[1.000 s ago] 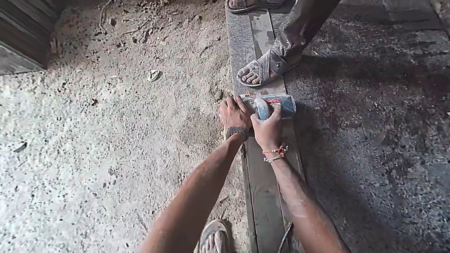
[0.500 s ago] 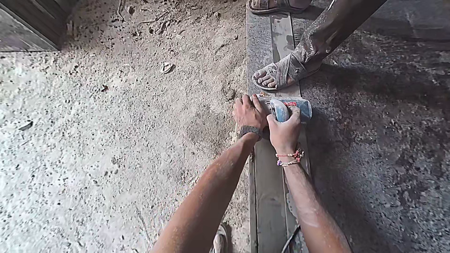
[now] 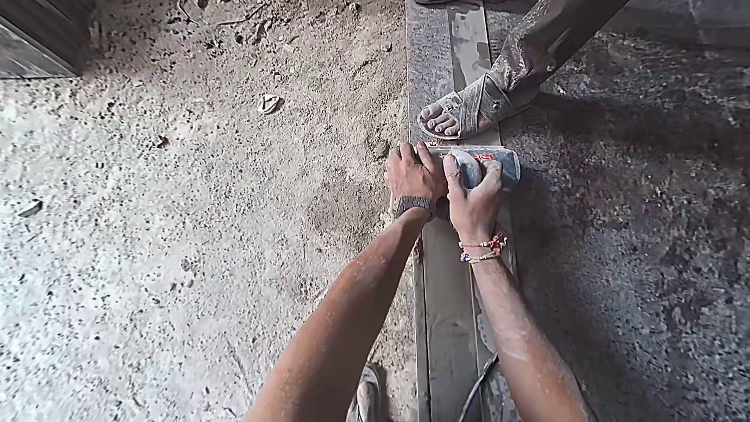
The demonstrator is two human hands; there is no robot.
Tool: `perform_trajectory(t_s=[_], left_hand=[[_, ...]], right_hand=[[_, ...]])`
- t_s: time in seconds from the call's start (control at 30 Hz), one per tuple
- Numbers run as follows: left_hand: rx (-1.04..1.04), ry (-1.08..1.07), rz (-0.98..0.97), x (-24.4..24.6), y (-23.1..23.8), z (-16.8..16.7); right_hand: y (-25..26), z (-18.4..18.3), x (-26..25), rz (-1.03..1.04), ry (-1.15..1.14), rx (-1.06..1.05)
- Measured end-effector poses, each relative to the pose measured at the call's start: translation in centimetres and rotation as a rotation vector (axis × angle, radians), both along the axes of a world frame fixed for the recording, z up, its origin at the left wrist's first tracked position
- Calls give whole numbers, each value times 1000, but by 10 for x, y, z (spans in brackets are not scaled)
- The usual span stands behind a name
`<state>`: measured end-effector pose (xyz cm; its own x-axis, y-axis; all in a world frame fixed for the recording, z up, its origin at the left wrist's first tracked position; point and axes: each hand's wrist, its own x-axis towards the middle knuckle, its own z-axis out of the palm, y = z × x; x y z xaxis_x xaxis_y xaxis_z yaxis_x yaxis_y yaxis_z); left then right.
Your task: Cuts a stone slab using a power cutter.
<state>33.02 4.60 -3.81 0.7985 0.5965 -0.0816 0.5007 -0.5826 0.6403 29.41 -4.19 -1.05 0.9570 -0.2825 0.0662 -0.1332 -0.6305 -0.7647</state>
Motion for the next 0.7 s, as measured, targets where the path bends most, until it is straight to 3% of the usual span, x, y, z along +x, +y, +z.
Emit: perform_trajectory(t_s=[0.17,0.7], left_hand=[[3,-30,23,5,0,-7],[1,-44,33,17,3,-8]], right_hand=[[-1,-4,1,26,8,142],[1,1,8,30,63,156]])
